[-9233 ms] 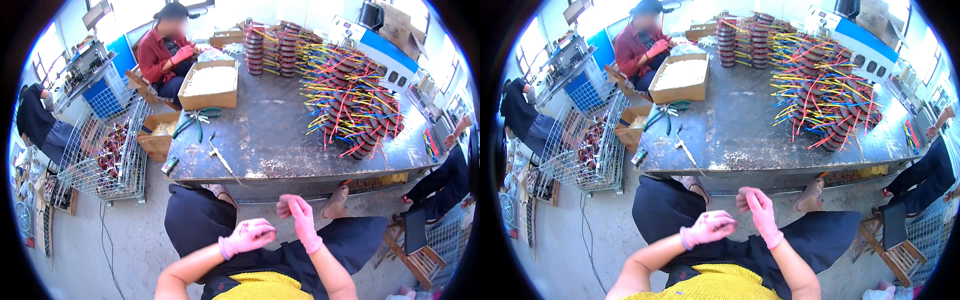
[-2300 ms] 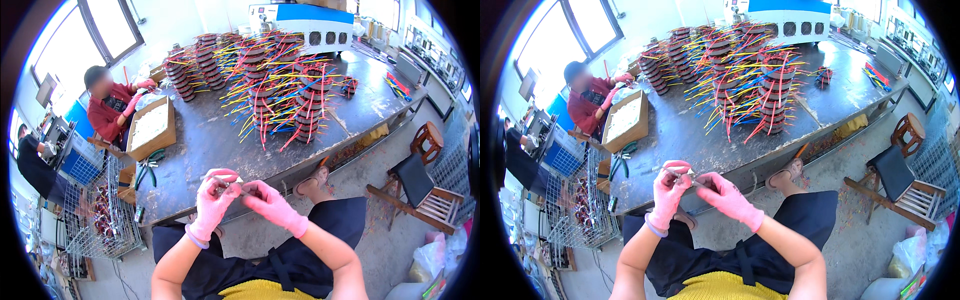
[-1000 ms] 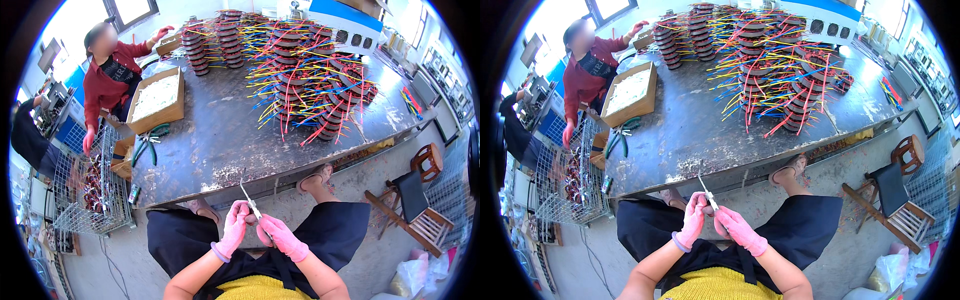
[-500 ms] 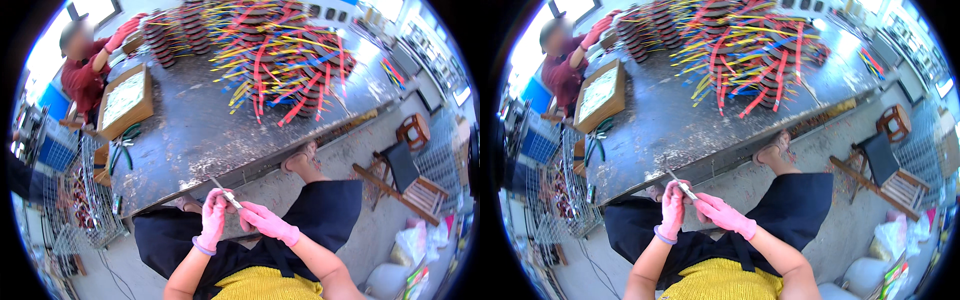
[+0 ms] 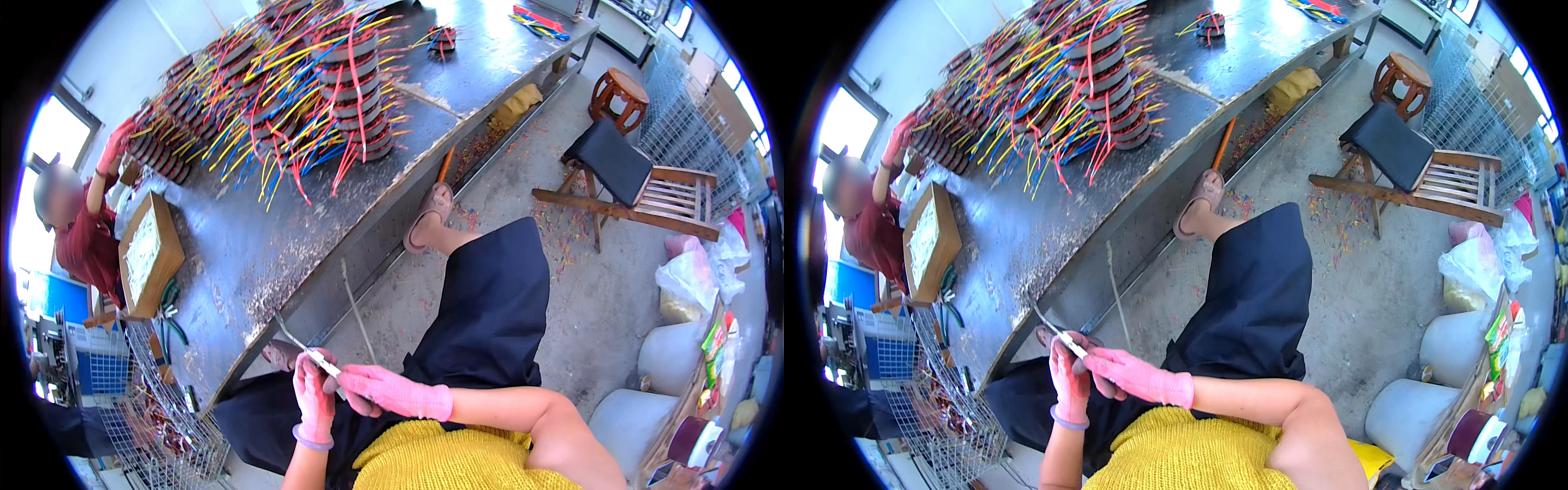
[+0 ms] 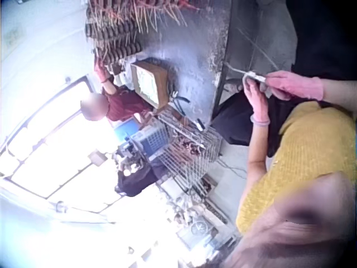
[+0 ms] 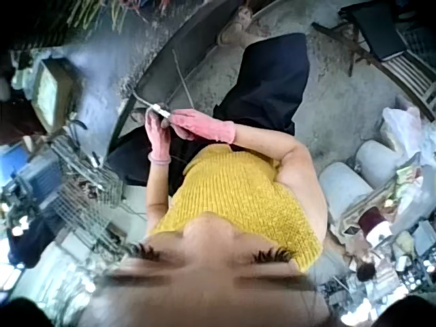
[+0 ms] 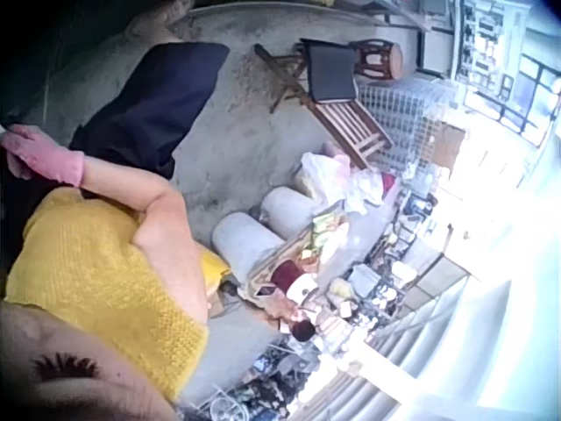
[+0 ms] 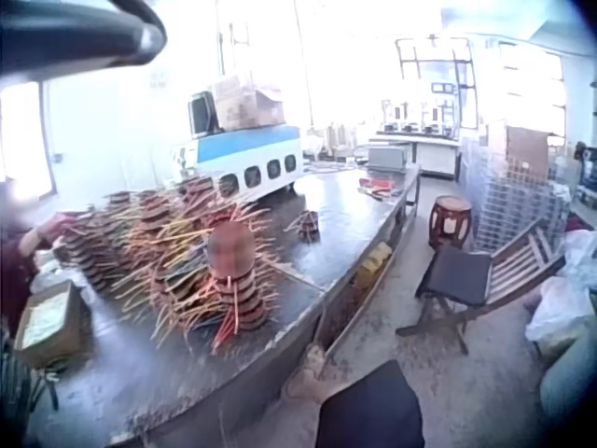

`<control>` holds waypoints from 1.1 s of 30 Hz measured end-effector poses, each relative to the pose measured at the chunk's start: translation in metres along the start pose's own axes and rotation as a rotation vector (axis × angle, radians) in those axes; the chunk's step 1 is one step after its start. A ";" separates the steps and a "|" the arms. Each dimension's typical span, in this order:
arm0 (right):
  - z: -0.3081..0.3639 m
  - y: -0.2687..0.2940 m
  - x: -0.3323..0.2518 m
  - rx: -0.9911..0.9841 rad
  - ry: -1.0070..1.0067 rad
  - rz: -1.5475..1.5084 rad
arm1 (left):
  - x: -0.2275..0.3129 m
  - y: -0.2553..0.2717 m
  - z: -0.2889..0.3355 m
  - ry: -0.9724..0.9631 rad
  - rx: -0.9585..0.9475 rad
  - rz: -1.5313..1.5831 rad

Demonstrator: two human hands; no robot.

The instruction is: The person uses a handheld lighter to burn the insulation off the wire ends of a motor stator after organizing the components on a work table.

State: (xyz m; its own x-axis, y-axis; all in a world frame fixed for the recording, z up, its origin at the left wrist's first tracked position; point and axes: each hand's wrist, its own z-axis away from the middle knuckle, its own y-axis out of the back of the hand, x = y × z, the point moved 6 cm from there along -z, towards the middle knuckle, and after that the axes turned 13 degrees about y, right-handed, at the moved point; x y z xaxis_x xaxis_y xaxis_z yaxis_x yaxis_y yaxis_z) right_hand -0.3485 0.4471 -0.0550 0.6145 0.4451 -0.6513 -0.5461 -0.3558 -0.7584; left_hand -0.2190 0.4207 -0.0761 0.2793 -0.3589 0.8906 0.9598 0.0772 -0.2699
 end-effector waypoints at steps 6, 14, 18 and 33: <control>0.012 -0.013 -0.009 -0.024 -0.032 -0.063 | 0.002 -0.005 0.007 -0.018 -0.057 0.003; -0.017 0.000 -0.029 -0.074 -0.018 0.264 | 0.022 -0.008 -0.012 -0.063 -0.189 0.093; -0.040 0.002 -0.038 -0.109 0.003 0.390 | 0.019 -0.008 -0.039 -0.077 -0.218 0.233; -0.067 0.004 -0.017 -0.007 -0.081 0.434 | -0.010 0.012 -0.053 0.078 -0.084 0.399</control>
State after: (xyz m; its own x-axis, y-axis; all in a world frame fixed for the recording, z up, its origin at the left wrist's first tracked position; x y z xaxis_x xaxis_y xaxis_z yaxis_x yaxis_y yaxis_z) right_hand -0.3233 0.3830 -0.0490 0.2822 0.3165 -0.9057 -0.7395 -0.5296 -0.4155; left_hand -0.2121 0.3762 -0.1070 0.6229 -0.3857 0.6807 0.7702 0.1497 -0.6200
